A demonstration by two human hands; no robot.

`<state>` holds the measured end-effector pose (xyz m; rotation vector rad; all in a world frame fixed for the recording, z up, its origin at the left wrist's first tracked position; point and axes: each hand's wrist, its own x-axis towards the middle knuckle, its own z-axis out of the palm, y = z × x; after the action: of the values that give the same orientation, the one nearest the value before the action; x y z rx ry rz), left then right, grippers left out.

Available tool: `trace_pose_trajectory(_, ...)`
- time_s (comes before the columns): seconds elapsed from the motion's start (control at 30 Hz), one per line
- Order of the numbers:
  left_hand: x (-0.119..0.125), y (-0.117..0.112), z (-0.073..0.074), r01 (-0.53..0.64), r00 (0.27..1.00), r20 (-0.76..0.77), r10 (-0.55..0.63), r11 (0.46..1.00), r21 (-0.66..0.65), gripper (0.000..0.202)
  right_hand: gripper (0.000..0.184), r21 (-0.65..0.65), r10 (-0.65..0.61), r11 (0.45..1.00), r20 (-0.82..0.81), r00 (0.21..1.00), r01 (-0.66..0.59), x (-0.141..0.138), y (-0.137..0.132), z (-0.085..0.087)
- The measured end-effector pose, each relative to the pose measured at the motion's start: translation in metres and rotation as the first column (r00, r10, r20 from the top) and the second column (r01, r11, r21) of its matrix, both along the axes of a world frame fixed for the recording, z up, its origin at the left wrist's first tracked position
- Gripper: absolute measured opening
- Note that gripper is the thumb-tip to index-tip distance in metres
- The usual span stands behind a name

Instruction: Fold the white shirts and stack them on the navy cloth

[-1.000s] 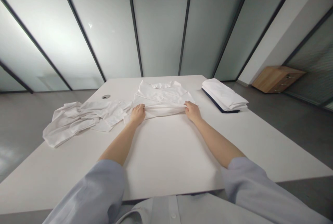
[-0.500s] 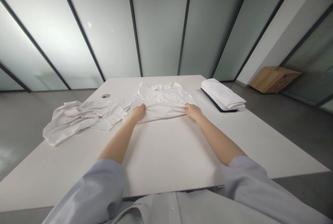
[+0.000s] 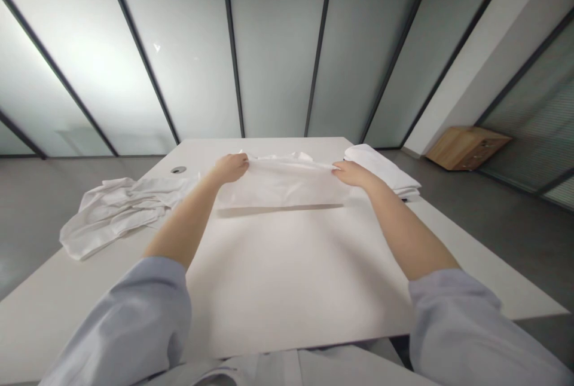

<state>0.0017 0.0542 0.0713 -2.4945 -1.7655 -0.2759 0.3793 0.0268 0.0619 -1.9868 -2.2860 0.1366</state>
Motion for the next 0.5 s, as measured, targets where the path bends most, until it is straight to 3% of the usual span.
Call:
trace_pose_trajectory(0.1, 0.019, 0.023, -0.027, -0.124, 0.992, 0.034, 0.122, 0.991, 0.047, 0.037, 0.033, 0.116, -0.130, 0.986, 0.052, 0.990, 0.123, -0.023, 0.025, -0.022)
trace_pose_trajectory(0.23, 0.026, 0.028, -0.084, -0.175, 0.984, 0.002, 0.176, 0.980, -0.097, 0.035, 0.034, 0.054, -0.121, 0.992, 0.079, 0.990, 0.117, -0.047, 0.037, -0.071)
trace_pose_trajectory(0.3, 0.024, 0.023, -0.105, -0.168, 0.986, -0.010, 0.169, 0.977, -0.128, 0.032, 0.033, 0.007, -0.101, 0.995, 0.084, 0.991, 0.101, -0.051, 0.035, -0.090)
trace_pose_trajectory(0.4, 0.019, 0.013, -0.118, -0.158, 0.987, -0.012, 0.157, 0.981, -0.111, 0.032, 0.033, 0.001, -0.098, 0.995, 0.084, 0.992, 0.098, -0.051, 0.027, -0.102)
trace_pose_trajectory(0.5, 0.018, 0.003, -0.112, -0.155, 0.988, -0.043, 0.151, 0.982, -0.104, 0.033, 0.033, 0.022, -0.097, 0.995, 0.089, 0.991, 0.096, -0.044, 0.013, -0.101)
